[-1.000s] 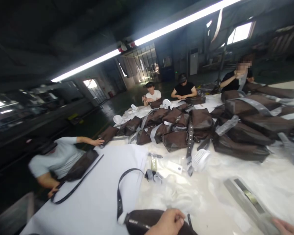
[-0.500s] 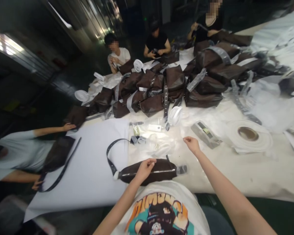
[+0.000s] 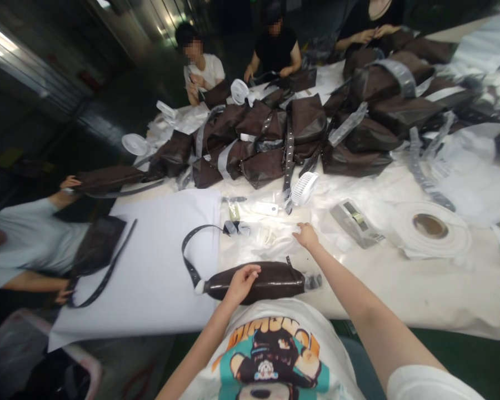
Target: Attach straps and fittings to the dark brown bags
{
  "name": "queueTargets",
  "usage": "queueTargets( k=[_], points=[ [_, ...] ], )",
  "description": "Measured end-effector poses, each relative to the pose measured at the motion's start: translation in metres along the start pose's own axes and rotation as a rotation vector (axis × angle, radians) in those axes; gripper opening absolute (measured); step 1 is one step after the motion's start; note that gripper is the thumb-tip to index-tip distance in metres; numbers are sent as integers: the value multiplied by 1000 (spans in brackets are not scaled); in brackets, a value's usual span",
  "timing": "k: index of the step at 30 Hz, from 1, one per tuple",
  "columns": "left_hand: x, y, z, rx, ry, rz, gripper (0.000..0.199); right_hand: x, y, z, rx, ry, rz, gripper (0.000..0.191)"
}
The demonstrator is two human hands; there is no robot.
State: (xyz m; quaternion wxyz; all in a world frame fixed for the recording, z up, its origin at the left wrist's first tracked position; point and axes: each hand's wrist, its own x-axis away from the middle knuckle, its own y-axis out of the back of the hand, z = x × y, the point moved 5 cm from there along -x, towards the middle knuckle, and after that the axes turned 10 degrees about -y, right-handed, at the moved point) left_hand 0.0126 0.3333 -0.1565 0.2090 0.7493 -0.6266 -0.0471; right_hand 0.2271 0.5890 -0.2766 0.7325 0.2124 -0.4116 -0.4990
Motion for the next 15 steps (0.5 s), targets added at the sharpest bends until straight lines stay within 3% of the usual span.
queueTargets(
  k=[7,15],
  points=[
    [-3,0,2,28,-19,11,25,-10,14,-19,3,-96,-75,26],
    [-11,0,9,61,9,46,26,-13,55,-65,50,-305,-293,34]
  ],
)
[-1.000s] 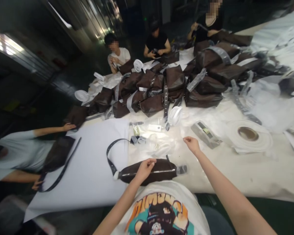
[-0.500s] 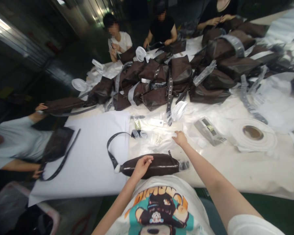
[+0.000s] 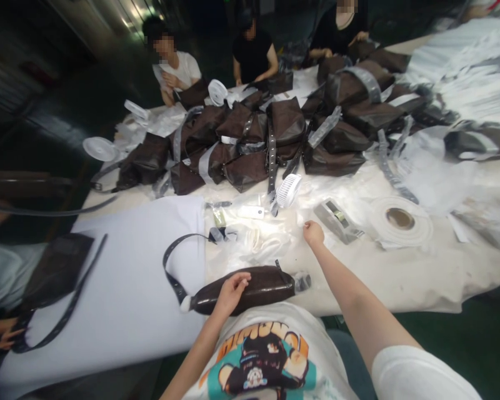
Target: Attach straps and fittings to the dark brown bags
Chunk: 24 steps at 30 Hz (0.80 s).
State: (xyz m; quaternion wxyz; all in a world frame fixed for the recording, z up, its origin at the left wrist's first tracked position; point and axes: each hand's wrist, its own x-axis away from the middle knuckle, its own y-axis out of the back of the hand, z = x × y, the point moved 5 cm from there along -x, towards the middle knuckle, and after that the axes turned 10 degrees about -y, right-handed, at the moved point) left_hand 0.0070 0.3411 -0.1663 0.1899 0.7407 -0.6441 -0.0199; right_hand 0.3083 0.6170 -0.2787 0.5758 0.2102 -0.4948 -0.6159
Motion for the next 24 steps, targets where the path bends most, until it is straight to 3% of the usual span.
queueTargets(
  k=[5,10,16,20,24],
  points=[
    [-1,-1,-3,-43,16,-5,26,2,0,1,41,69,-11,44],
    [-1,-2,-6,-40,41,-11,25,18,-29,29,86,227,171,24],
    [1,-2,-9,-48,55,-15,23,26,-54,49,171,296,247,28],
    [3,-1,-11,-56,61,-21,23,29,-57,49,211,294,269,11],
    [4,-1,-13,-60,59,-27,22,29,-50,44,201,279,262,20]
  ],
)
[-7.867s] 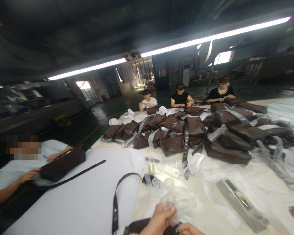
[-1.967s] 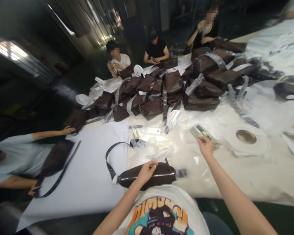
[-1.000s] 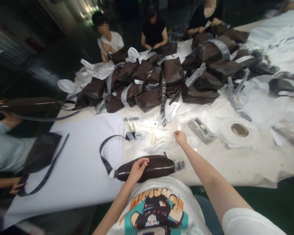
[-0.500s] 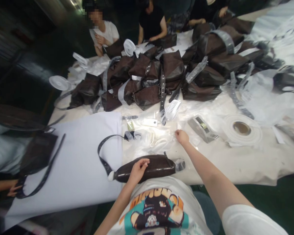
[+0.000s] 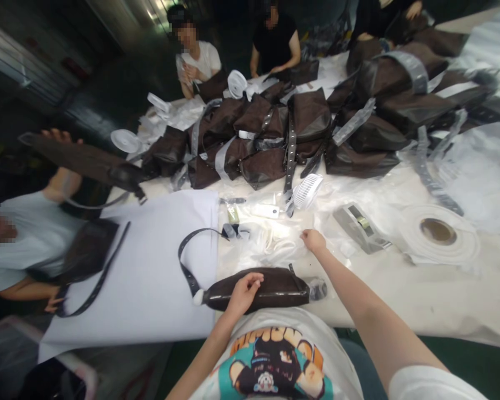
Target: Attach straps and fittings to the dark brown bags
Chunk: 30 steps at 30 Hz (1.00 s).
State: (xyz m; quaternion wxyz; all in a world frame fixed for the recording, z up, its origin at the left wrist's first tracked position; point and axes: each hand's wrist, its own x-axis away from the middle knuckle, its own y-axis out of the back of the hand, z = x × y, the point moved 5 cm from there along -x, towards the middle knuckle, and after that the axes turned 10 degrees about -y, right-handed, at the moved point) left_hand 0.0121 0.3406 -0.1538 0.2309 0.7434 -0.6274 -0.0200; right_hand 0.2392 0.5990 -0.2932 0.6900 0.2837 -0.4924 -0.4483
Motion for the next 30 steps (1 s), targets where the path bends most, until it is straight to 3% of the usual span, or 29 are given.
queueTargets(
  k=[8,14,19,24,30],
  points=[
    [0,-3,1,20,-11,19,23,15,21,-14,-85,53,-76,36],
    [-1,0,5,96,-9,-4,25,41,42,-3,-219,143,-210,38],
    [-3,13,6,118,-41,-55,23,65,47,17,-423,201,-31,31],
    [-3,35,16,12,-54,-103,24,103,49,27,-555,217,232,43],
    [-36,93,39,-576,133,-48,25,137,56,7,-701,98,182,43]
  ],
)
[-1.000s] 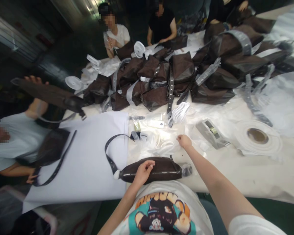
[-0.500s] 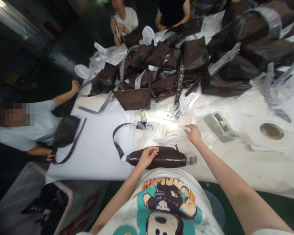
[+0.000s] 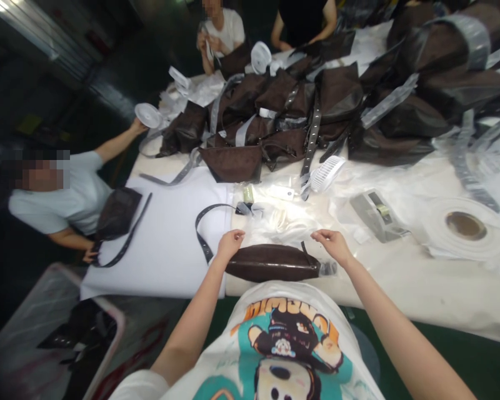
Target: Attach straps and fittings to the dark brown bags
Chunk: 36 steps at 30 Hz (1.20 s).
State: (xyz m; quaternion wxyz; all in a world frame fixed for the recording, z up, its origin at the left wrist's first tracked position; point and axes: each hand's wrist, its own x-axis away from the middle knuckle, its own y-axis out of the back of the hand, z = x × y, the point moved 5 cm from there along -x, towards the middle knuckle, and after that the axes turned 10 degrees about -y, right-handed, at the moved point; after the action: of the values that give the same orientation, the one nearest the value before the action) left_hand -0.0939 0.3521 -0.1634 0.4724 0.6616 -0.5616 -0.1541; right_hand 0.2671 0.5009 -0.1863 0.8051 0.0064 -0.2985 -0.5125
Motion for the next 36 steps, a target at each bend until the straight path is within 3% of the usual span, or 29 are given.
queueTargets(
  k=[3,7,9,12,17,19,23,25,32,36],
  points=[
    [-34,2,18,-110,86,33,26,11,5,-8,-83,-47,-70,44],
    [-65,-19,20,-225,102,75,50,21,12,-14,-149,-100,-127,45],
    [-70,-26,20,-257,105,79,42,25,17,-17,-163,-114,-149,45],
    [-69,-22,28,-279,116,60,24,31,26,-24,-201,-142,-195,44],
    [-45,-18,39,-282,61,-31,41,42,31,-34,-265,-201,-239,43],
    [-31,-33,40,-269,32,2,39,45,28,-34,-283,-216,-242,42],
    [-8,-78,42,-208,-39,215,18,47,21,-30,-320,-212,-245,42],
    [-5,-90,44,-189,-63,295,19,46,17,-29,-337,-212,-240,42],
    [-32,-76,26,-278,-194,357,39,39,14,-19,-295,-147,-227,46],
    [-52,-80,17,-370,-213,364,49,33,25,-21,-269,-95,-300,46]
  ],
)
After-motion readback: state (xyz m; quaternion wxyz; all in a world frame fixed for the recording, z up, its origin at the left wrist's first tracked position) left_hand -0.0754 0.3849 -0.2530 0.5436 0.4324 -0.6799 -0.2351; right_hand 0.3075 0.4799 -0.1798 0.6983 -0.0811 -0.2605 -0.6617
